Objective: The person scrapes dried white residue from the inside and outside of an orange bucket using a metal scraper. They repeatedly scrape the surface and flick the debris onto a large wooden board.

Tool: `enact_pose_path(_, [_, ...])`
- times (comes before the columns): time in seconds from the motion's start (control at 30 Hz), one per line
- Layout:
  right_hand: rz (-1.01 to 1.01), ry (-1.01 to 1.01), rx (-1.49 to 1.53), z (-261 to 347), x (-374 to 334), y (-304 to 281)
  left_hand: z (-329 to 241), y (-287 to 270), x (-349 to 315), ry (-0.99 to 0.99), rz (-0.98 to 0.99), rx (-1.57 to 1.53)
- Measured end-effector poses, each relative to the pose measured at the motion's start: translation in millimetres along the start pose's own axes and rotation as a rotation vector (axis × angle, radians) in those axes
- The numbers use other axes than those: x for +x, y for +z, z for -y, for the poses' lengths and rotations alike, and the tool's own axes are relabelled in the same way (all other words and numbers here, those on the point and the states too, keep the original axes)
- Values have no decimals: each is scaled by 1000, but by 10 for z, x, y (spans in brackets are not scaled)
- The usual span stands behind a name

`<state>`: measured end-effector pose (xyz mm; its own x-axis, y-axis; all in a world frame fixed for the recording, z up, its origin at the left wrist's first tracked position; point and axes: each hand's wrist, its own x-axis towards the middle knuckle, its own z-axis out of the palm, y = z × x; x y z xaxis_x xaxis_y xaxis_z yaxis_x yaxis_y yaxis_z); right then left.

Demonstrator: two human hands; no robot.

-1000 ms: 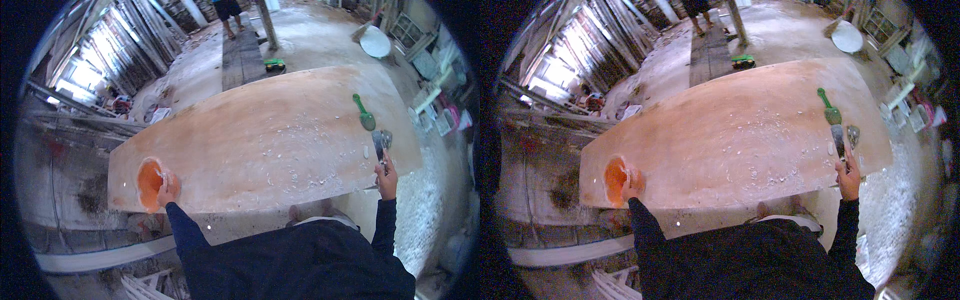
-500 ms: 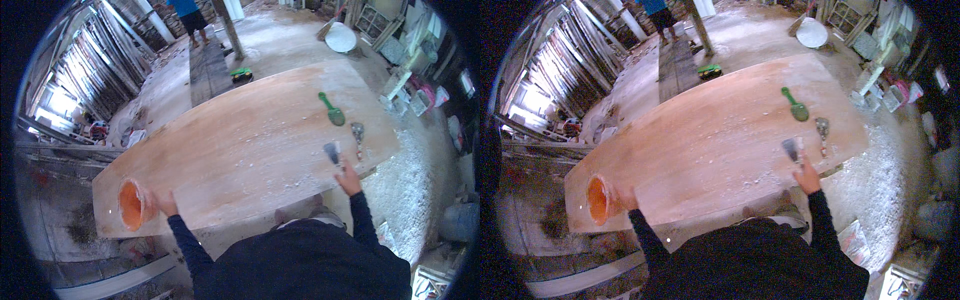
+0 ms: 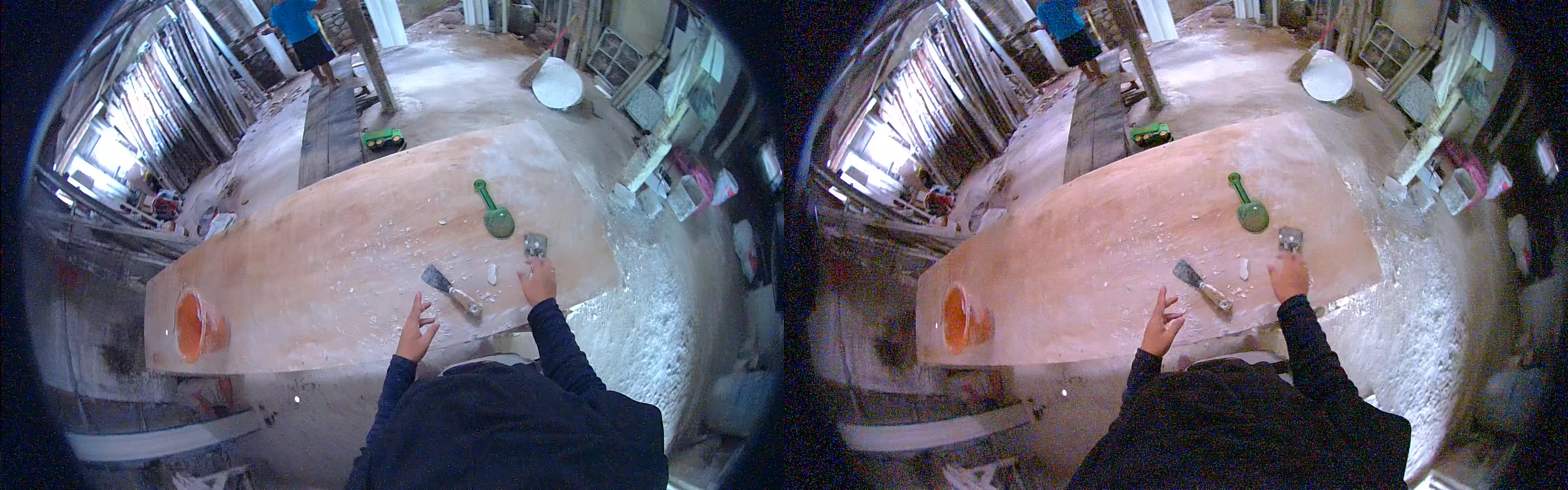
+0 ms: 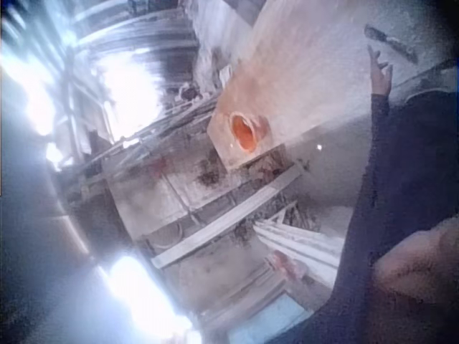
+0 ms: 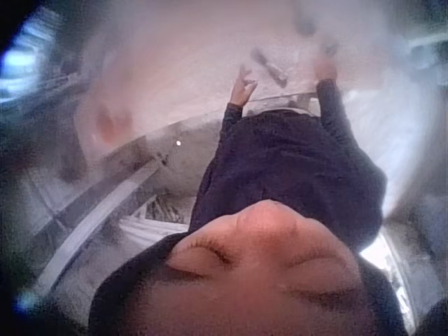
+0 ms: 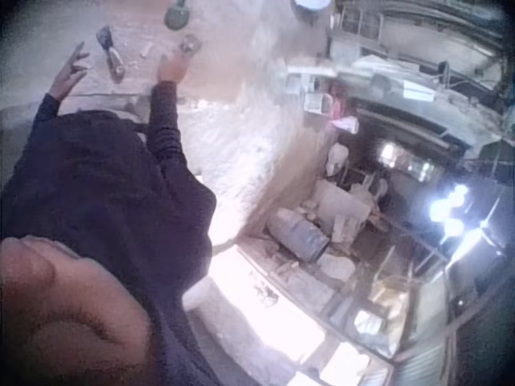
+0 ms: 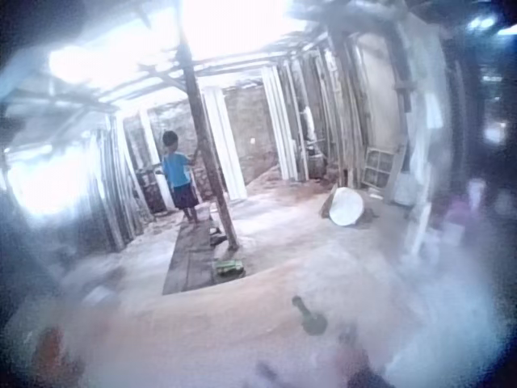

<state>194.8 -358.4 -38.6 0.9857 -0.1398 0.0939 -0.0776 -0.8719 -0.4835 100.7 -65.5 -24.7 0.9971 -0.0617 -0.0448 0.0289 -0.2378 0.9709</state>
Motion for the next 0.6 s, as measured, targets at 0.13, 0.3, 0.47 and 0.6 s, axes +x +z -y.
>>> enact_pose_path(0.13, [7,-3,-45,-387,122,-17,23,203,-33,-42,2,-58])
enact_pose_path(0.3, [135,267,624,-324,207,-161,37,513,-51,-59,33,-8])
enact_pose_path(0.47, [244,263,1008,29,93,-301,106,949,292,182,-106,845])
enact_pose_path(0.6, [209,131,1131,62,199,-242,351,1031,539,90,-57,1005])
